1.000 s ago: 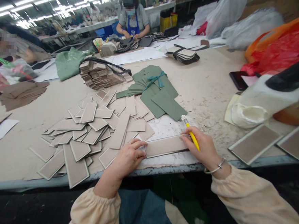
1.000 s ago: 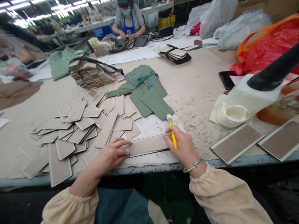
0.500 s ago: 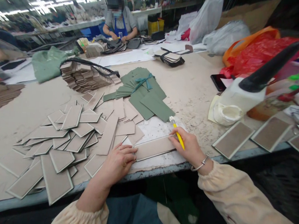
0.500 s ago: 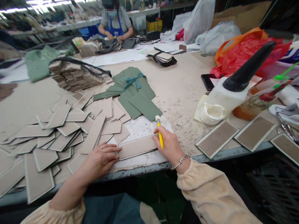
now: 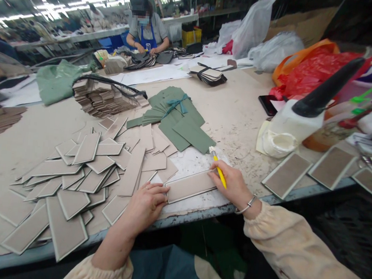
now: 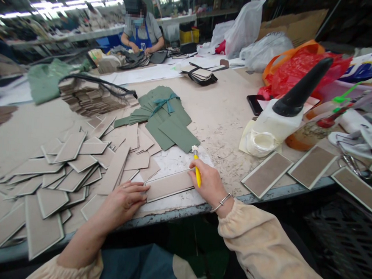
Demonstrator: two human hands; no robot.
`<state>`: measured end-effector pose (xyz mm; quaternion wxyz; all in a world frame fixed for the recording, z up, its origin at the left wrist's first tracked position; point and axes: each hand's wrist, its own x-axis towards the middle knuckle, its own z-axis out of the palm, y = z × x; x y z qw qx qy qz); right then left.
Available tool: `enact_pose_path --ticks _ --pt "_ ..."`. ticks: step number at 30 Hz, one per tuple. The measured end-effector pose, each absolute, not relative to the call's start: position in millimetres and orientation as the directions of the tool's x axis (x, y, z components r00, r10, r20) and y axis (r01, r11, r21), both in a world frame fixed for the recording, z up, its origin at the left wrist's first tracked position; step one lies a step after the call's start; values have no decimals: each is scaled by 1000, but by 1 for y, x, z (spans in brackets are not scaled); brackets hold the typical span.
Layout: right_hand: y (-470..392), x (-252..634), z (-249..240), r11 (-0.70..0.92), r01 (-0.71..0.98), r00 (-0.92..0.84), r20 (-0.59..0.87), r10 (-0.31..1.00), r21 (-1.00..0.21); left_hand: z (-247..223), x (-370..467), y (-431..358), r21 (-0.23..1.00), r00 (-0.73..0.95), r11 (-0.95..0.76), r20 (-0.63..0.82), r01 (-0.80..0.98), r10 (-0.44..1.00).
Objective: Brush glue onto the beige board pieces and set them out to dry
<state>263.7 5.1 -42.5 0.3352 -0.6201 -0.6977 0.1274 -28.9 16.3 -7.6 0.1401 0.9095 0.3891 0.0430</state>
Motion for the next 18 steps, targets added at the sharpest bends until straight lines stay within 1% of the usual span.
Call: enact_pose_path --ticks 10,14,18 --pt "4 264 -39 221 806 -38 325 945 -549 -5 -24 12 275 668 -640 -12 717 744" --pt "4 264 -40 216 841 -46 332 942 -497 -7 -22 13 253 664 -638 -23 727 748" --pt "4 271 -36 220 867 -41 377 925 -446 -10 -23 13 238 658 -635 -27 735 752"
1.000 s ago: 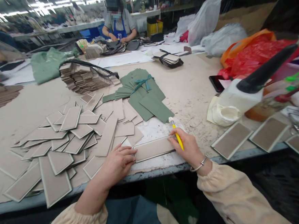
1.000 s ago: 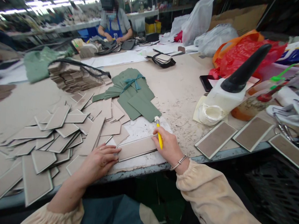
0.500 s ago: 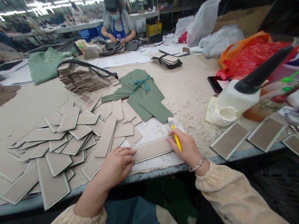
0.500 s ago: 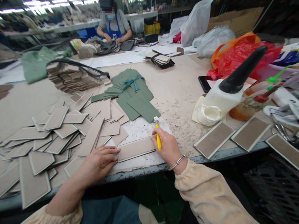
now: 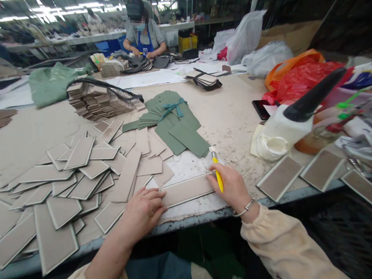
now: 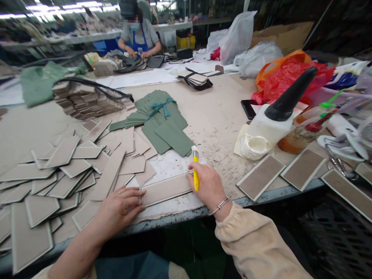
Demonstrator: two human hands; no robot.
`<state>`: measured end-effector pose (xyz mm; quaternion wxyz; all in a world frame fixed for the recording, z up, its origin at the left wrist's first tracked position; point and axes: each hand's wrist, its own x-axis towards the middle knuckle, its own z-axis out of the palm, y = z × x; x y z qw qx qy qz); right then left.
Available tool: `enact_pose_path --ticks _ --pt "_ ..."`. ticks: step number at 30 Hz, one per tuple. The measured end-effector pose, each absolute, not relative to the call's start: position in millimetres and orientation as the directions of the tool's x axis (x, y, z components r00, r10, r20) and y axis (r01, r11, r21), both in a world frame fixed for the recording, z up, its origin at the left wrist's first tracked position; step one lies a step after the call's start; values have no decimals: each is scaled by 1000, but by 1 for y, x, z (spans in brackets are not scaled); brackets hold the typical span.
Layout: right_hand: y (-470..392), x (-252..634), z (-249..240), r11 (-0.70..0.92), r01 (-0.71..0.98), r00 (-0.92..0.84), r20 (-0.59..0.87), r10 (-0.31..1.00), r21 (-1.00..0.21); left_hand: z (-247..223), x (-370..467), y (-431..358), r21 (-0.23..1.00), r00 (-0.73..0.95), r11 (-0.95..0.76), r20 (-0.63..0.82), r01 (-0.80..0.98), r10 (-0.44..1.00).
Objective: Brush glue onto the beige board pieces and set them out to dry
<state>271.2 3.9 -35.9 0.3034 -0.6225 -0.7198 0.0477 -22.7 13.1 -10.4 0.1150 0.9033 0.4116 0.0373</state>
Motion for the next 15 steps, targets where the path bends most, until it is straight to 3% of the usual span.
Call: enact_pose_path --ticks 8,15 --pt "6 303 -30 152 874 67 424 903 -462 -14 -26 13 227 670 -651 -4 724 743" --pt "-1 286 -34 273 823 -59 404 913 -498 -13 -25 14 226 675 -658 4 718 738"
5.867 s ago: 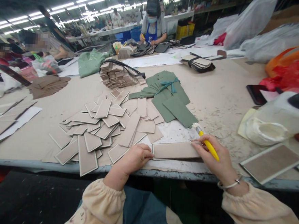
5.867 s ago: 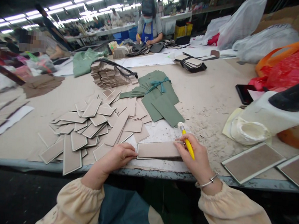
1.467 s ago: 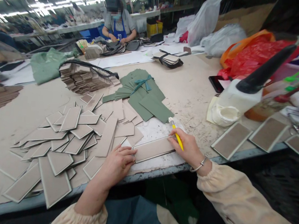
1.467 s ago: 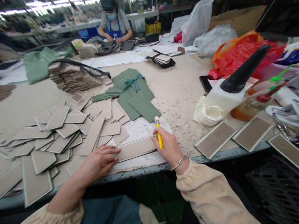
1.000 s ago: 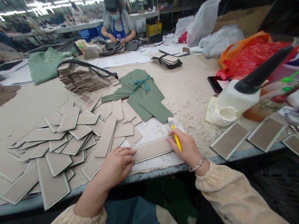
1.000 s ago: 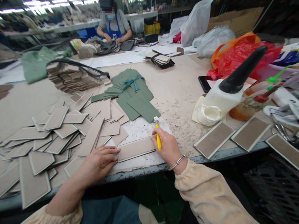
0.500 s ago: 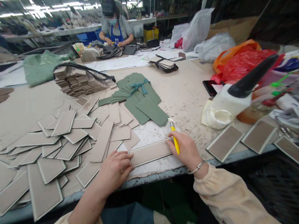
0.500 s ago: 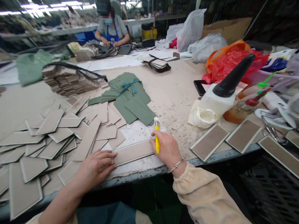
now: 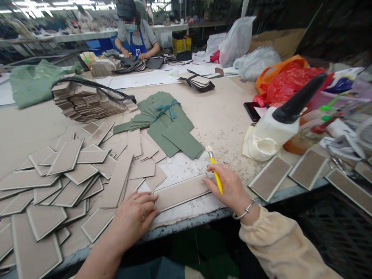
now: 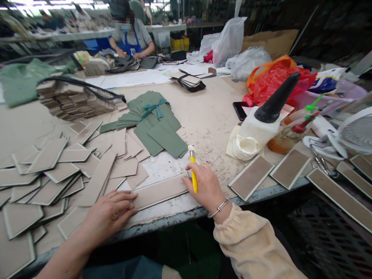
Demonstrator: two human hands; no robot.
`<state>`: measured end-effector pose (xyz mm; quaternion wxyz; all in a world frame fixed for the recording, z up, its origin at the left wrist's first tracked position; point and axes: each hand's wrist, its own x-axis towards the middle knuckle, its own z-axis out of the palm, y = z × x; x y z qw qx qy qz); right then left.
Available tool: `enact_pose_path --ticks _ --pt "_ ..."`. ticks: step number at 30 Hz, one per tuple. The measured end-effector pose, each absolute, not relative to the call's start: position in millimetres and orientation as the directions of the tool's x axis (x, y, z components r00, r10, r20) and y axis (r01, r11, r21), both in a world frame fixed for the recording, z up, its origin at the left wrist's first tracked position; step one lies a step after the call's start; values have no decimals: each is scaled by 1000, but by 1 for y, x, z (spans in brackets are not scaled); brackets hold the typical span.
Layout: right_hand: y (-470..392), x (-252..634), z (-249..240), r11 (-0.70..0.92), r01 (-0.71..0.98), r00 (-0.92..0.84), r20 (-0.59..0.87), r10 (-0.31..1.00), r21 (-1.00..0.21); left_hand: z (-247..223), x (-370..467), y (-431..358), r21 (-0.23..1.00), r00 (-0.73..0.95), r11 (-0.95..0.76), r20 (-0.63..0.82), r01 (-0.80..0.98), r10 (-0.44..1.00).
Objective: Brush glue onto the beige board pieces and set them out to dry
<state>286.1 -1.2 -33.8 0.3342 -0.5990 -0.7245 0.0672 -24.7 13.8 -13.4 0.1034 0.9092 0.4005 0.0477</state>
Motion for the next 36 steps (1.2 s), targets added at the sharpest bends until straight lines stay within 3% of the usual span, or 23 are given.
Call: enact_pose_path --ticks 4,11,17,21,36 --pt "-3 275 -37 304 803 -127 352 927 -512 -14 -22 13 227 655 -645 37 730 755" --pt "0 279 -43 245 837 -83 328 941 -490 -15 -18 11 214 653 -650 64 729 754" --pt "-6 262 -42 376 818 -192 410 892 -436 -16 -16 10 189 651 -653 82 734 755" --pt "-9 260 -38 453 750 -252 425 870 -482 -17 -18 10 196 654 -655 81 730 753" --pt "3 312 -23 513 677 -472 224 853 -527 -16 -18 10 258 605 -602 77 756 792"
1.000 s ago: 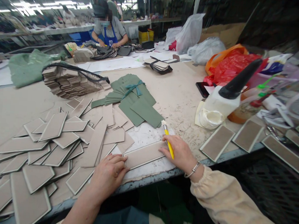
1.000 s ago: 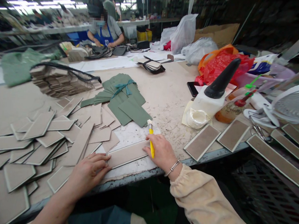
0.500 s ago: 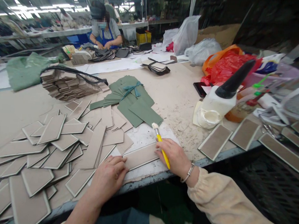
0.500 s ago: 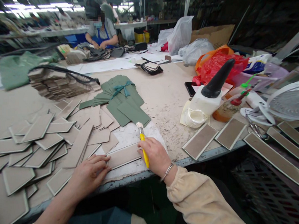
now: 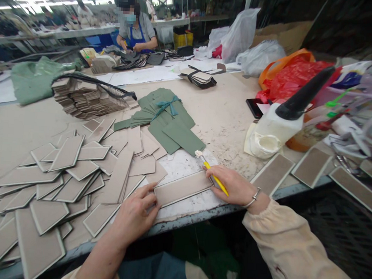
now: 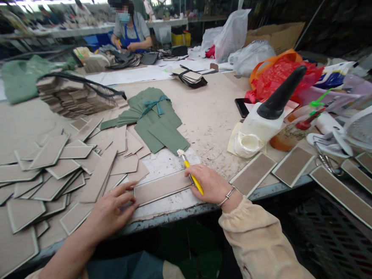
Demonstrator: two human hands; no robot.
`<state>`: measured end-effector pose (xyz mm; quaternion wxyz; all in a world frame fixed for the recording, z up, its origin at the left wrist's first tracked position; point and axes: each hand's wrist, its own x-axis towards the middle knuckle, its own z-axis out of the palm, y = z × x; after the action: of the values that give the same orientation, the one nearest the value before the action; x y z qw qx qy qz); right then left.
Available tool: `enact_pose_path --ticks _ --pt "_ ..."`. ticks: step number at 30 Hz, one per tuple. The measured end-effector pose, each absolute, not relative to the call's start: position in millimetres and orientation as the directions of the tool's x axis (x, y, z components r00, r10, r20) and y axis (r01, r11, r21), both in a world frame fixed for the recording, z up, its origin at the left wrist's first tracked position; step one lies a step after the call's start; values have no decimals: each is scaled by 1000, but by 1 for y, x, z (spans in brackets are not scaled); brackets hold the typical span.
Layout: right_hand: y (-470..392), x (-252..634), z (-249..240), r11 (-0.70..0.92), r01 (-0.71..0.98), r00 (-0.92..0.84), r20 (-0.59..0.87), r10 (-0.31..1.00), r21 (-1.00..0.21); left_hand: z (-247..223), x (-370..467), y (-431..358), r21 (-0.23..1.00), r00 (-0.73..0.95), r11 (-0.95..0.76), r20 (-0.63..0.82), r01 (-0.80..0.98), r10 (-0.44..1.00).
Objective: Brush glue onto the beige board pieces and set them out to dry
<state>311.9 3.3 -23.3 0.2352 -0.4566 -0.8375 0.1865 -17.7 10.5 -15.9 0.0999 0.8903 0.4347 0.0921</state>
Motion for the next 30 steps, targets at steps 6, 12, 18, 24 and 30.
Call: enact_pose_path --ticks 6,12,18,24,30 --pt "6 311 -27 513 683 -477 214 853 -520 -13 -15 14 226 633 -628 59 745 772" --pt "7 312 -29 513 683 -469 226 854 -520 -13 -15 14 236 640 -641 88 731 763" --pt "8 311 -30 507 689 -451 241 859 -518 -14 -15 15 244 624 -619 65 747 779" --pt "8 310 -31 517 685 -453 256 854 -514 -13 -16 15 249 630 -622 60 742 775" --pt "9 311 -31 518 686 -451 260 854 -511 -13 -15 15 255 619 -609 49 751 784"
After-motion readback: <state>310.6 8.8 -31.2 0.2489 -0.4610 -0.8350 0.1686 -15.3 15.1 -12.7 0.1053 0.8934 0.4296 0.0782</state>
